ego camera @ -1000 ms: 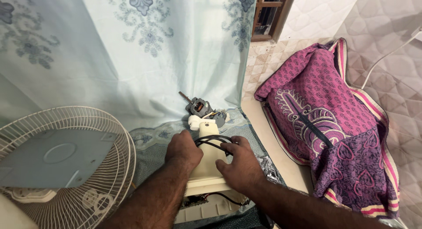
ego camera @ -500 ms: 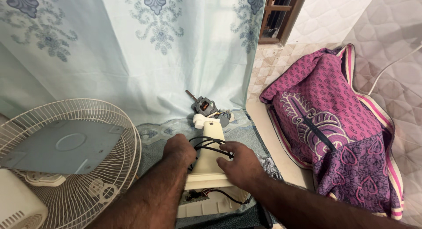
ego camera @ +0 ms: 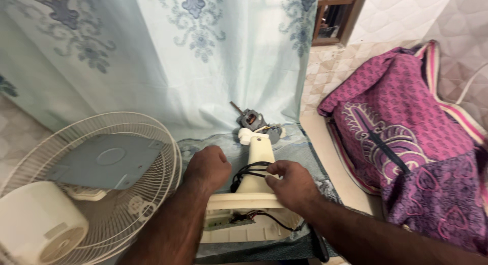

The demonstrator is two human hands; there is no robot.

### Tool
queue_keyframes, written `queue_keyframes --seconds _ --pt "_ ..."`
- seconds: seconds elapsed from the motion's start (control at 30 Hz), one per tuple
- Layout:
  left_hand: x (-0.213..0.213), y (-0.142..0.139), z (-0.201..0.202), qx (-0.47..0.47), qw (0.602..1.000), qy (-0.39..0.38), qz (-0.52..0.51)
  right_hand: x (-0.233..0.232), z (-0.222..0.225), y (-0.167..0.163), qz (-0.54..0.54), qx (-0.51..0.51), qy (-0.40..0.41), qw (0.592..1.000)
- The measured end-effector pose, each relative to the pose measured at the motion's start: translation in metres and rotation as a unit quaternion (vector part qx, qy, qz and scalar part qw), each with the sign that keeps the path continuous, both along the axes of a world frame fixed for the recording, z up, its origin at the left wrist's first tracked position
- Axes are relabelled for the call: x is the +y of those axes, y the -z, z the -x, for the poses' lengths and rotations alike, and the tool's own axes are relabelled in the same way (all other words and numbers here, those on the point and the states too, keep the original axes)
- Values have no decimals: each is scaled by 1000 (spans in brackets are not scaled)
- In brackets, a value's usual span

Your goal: The person services an electric table fan. They use a screwdriver to unscrew the fan housing, remove the circuit board, disconnect and reposition wires, handle small screws and components, and reseat the circuit board inside the housing.

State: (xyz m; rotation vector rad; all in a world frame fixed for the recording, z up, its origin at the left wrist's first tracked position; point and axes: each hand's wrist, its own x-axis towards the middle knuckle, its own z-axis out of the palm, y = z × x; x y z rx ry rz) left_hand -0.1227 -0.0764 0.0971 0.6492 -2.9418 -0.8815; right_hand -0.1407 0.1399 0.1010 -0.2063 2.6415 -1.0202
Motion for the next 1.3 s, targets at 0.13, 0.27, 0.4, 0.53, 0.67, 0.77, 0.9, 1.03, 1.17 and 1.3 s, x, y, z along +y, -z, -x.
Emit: queue_keyframes --seconds 0.13,0.27,0.4,0.53,0.67,0.77,0.9,1.03,1.17,1.3 --pt "-5 -23 -47 -42 999 -10 12 -3 2 7 34 -12 18 999" --pt "-2 -34 -85 -25 999 -25 -5 -3 4 14 75 7 13 997" --pt "7 -35 -103 -32 997 -54 -40 -3 5 20 86 12 15 996" --pt "6 -29 -112 -6 995 -17 -94 -3 4 19 104 2 8 995" --pt "-2 -11 -114 51 995 12 -79 -5 4 20 108 14 12 994" --pt "-11 3 -113 92 992 32 -82 -3 2 23 113 27 23 993" --pt "-18 13 -113 133 987 77 -57 -3 -3 23 109 68 42 991" --pt "-19 11 -114 80 991 72 -75 -9 -16 12 80 96 92 988" --pt "-24 4 -118 41 990 82 -108 -12 -37 3 57 90 145 984" --pt "-27 1 -117 35 986 79 -144 -14 -71 12 14 213 129 968"
